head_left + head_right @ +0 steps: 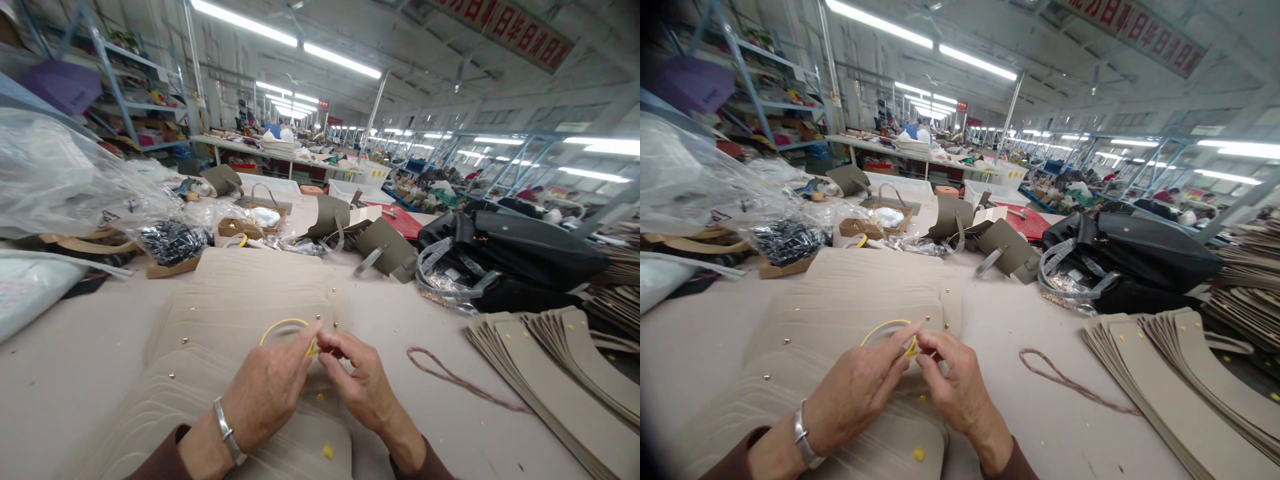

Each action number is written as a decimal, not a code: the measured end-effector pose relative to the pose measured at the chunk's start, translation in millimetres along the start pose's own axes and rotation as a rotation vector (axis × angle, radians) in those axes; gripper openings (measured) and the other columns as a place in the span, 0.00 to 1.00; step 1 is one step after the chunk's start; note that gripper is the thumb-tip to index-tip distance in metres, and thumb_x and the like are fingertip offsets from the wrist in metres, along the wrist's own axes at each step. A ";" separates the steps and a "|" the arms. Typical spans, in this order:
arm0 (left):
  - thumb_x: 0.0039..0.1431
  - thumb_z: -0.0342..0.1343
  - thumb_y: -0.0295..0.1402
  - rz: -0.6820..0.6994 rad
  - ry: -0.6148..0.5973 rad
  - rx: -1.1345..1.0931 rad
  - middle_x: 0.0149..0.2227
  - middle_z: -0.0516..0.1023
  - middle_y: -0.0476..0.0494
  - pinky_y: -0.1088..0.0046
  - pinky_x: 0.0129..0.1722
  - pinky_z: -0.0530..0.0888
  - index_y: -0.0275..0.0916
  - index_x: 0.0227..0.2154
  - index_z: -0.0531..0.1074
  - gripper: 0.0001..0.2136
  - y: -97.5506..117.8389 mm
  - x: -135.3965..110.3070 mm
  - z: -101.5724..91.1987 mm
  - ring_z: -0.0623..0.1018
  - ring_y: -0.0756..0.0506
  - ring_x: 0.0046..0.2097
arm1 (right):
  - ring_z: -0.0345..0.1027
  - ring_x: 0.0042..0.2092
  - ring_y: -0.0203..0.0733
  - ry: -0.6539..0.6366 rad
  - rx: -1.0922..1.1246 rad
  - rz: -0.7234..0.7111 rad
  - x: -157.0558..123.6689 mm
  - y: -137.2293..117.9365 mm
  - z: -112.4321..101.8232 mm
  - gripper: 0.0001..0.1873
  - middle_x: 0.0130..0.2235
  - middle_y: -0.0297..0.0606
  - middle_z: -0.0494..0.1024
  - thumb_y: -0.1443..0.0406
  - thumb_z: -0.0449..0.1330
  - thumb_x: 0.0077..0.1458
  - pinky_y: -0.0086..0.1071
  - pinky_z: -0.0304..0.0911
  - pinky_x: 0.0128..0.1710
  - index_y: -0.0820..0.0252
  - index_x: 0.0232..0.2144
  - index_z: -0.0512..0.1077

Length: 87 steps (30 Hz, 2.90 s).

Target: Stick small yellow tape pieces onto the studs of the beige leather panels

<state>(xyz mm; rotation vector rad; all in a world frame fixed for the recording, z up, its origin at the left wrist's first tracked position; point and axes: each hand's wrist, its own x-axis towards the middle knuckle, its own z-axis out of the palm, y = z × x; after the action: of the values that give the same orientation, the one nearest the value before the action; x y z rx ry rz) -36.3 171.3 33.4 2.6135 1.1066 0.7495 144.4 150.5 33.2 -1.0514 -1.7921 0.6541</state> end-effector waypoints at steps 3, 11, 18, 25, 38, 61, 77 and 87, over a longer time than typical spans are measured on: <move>0.65 0.41 0.28 -0.005 0.002 0.027 0.39 0.80 0.42 0.68 0.31 0.74 0.36 0.60 0.52 0.21 -1.5 -6.0 9.9 0.80 0.43 0.35 | 0.70 0.35 0.39 -0.007 -0.080 -0.049 -1.0 5.3 3.1 0.09 0.35 0.39 0.78 0.72 0.56 0.57 0.30 0.66 0.37 0.60 0.38 0.75; 0.64 0.42 0.26 -0.072 -0.046 -0.003 0.31 0.79 0.47 0.70 0.27 0.69 0.39 0.52 0.61 0.14 1.2 -7.1 12.3 0.79 0.44 0.32 | 0.69 0.29 0.38 0.024 -0.317 -0.118 -7.4 13.8 13.1 0.10 0.27 0.37 0.76 0.72 0.53 0.55 0.29 0.64 0.31 0.58 0.31 0.73; 0.64 0.42 0.25 -0.049 0.044 0.036 0.25 0.72 0.49 0.71 0.24 0.62 0.41 0.30 0.65 0.10 2.2 -6.0 13.1 0.72 0.47 0.26 | 0.67 0.24 0.36 0.132 -0.209 0.104 -7.0 6.1 17.8 0.07 0.22 0.35 0.75 0.70 0.56 0.51 0.28 0.63 0.26 0.59 0.24 0.73; 0.63 0.42 0.25 0.021 0.180 0.039 0.23 0.70 0.49 0.71 0.25 0.62 0.40 0.27 0.65 0.12 9.0 -6.9 13.2 0.69 0.48 0.25 | 0.66 0.17 0.35 0.191 0.332 0.623 -0.3 5.1 22.3 0.11 0.16 0.32 0.73 0.60 0.63 0.47 0.26 0.64 0.18 0.62 0.22 0.71; 0.62 0.44 0.21 -0.270 -0.343 0.224 0.36 0.74 0.43 0.67 0.38 0.73 0.40 0.37 0.67 0.10 6.2 1.2 12.8 0.74 0.43 0.40 | 0.69 0.22 0.36 0.106 0.157 0.636 -4.8 40.7 11.2 0.19 0.21 0.36 0.75 0.53 0.64 0.49 0.29 0.68 0.24 0.65 0.29 0.77; 0.60 0.42 0.19 -0.296 -0.381 0.266 0.34 0.74 0.42 0.64 0.35 0.74 0.40 0.38 0.68 0.12 6.0 -1.0 13.3 0.76 0.40 0.38 | 0.70 0.27 0.38 0.075 -0.150 0.395 -14.6 47.3 7.0 0.12 0.25 0.36 0.76 0.58 0.59 0.57 0.30 0.68 0.28 0.60 0.31 0.76; 0.60 0.43 0.19 -0.292 -0.366 0.252 0.34 0.74 0.42 0.62 0.34 0.75 0.40 0.38 0.67 0.12 4.0 -1.6 16.4 0.77 0.39 0.38 | 0.64 0.23 0.36 0.042 -0.002 0.564 -5.9 45.1 10.6 0.18 0.21 0.31 0.69 0.54 0.58 0.56 0.27 0.64 0.21 0.62 0.38 0.74; 0.61 0.42 0.19 -0.317 -0.384 0.246 0.34 0.75 0.41 0.61 0.35 0.76 0.39 0.39 0.67 0.12 5.7 0.4 15.2 0.77 0.39 0.38 | 0.62 0.22 0.33 0.056 0.137 0.616 -5.9 49.2 10.7 0.18 0.20 0.29 0.66 0.52 0.58 0.54 0.27 0.62 0.21 0.62 0.27 0.68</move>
<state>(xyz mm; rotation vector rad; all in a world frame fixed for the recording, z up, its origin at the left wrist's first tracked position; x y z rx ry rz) -24.5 167.7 22.8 2.5198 1.5071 0.0440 154.5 169.7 -12.6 -1.5205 -1.3420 1.0846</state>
